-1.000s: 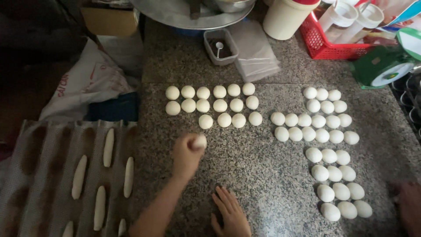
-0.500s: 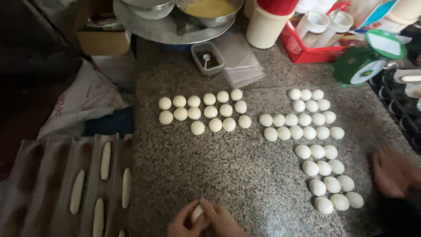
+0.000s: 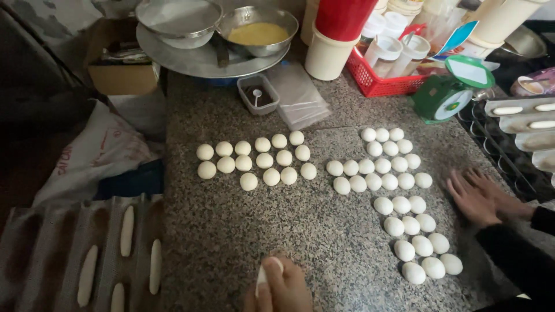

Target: Shaping small dough balls into elongated cylinders and placing them onto a baguette baking tray

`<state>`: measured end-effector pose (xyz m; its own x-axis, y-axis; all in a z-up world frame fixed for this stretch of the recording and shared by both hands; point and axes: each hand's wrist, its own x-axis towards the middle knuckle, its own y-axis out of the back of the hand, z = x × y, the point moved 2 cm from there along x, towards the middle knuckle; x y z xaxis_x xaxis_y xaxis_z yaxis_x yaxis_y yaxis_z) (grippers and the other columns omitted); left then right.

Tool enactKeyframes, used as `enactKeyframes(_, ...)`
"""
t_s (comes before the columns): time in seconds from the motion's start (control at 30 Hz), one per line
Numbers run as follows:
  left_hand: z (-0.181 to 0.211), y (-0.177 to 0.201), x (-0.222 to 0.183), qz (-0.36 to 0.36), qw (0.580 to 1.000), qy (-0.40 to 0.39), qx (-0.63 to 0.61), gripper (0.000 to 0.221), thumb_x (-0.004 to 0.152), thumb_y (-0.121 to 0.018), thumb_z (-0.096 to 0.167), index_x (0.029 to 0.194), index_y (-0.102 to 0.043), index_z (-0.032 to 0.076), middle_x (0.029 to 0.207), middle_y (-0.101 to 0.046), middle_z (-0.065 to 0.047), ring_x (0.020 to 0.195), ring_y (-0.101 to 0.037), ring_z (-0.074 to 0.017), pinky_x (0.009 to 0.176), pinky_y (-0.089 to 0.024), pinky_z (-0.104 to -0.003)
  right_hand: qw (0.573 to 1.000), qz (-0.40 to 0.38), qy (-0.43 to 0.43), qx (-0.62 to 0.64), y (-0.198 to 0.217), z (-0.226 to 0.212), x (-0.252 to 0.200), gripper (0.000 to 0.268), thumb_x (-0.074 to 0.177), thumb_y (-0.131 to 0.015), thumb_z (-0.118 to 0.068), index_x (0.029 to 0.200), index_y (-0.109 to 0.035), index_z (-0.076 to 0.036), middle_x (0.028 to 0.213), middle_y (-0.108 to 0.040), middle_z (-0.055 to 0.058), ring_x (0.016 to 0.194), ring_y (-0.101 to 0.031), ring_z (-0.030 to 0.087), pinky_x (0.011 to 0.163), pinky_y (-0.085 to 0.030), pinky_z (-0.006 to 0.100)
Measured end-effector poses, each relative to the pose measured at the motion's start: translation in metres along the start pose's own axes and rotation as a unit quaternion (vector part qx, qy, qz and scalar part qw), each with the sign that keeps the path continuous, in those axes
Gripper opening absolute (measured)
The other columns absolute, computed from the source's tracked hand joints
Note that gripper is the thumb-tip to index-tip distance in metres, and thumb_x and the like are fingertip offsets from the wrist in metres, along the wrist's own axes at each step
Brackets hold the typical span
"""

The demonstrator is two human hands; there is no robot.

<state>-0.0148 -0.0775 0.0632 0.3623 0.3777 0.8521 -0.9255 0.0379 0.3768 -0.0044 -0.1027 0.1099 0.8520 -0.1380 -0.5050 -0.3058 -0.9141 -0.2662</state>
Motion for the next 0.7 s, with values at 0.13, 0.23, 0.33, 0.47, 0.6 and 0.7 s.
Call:
enactKeyframes(0.13, -0.04, 0.008, 0.001, -0.194, 0.967, -0.16, 0.03, 0.074, 0.097, -0.072, 0.036, 0.152, -0.025, 0.02, 0.118, -0.062, -0.014, 0.081, -0.066, -0.0221, 0.065, -0.054, -0.031, 0.994, 0.06, 0.084, -0.043, -0.011, -0.02, -0.018, 0.041, 0.099, -0.055, -0.045, 0.081, -0.062, -0.009, 0.061, -0.052, 0.001, 0.053, -0.049, 0.016, 0.051, -0.037, 0.036)
enactKeyframes(0.23, -0.048, -0.005, 0.057, -0.441, 0.89, 0.092, -0.071, 0.043, 0.103, -0.057, 0.041, 0.14, -0.047, 0.021, 0.116, -0.072, -0.013, 0.093, -0.072, -0.0293, 0.078, -0.057, -0.038, 0.937, 0.048, 0.151, -0.31, -0.016, -0.042, -0.023, 0.054, 0.089, -0.047, -0.066, 0.111, -0.072, -0.023, 0.085, -0.08, -0.001, 0.074, -0.072, 0.015, 0.068, -0.054, 0.033)
enactKeyframes(0.33, -0.053, -0.016, 0.089, -0.543, 0.75, 0.323, -0.194, 0.035, 0.101, -0.05, 0.045, 0.114, -0.072, 0.02, 0.103, -0.079, -0.008, 0.092, -0.074, -0.0338, 0.079, -0.054, -0.043, 0.96, 0.049, 0.092, -0.26, -0.031, -0.06, -0.032, 0.056, 0.098, -0.048, -0.047, 0.15, -0.055, -0.029, 0.101, -0.082, 0.005, 0.08, -0.077, 0.019, 0.073, -0.061, 0.031)
enactKeyframes(0.47, -0.038, -0.009, 0.096, -0.473, 0.804, 0.187, -0.309, 0.028, 0.097, -0.063, 0.043, 0.098, -0.08, 0.021, 0.082, -0.084, 0.002, 0.064, -0.078, -0.0163, 0.058, -0.059, -0.033, 0.979, -0.025, 0.074, -0.189, -0.001, -0.023, 0.012, 0.049, 0.109, -0.038, -0.04, 0.094, -0.071, -0.006, 0.088, -0.072, 0.009, 0.078, -0.067, 0.02, 0.068, -0.056, 0.032)
enactKeyframes(0.6, -0.03, -0.004, 0.081, -0.565, 0.752, 0.291, -0.176, 0.032, 0.093, -0.063, 0.056, 0.099, -0.08, 0.029, 0.079, -0.081, -0.003, 0.075, -0.079, -0.0256, 0.067, -0.055, -0.038, 0.966, 0.046, 0.099, -0.233, 0.032, 0.023, 0.044, 0.05, 0.11, -0.043, -0.047, 0.078, -0.064, -0.014, 0.068, -0.059, 0.0, 0.063, -0.054, 0.013, 0.057, -0.041, 0.035)
enactKeyframes(0.7, -0.026, 0.0, 0.076, -0.506, 0.775, 0.296, -0.234, 0.032, 0.091, -0.065, 0.049, 0.101, -0.083, 0.025, 0.087, -0.085, -0.005, 0.085, -0.081, -0.028, 0.071, -0.058, -0.039, 0.984, 0.078, 0.085, -0.134, 0.027, 0.013, 0.035, 0.048, 0.109, -0.053, -0.045, 0.072, -0.059, -0.015, 0.058, -0.057, 0.0, 0.051, -0.05, 0.011, 0.047, -0.036, 0.032)
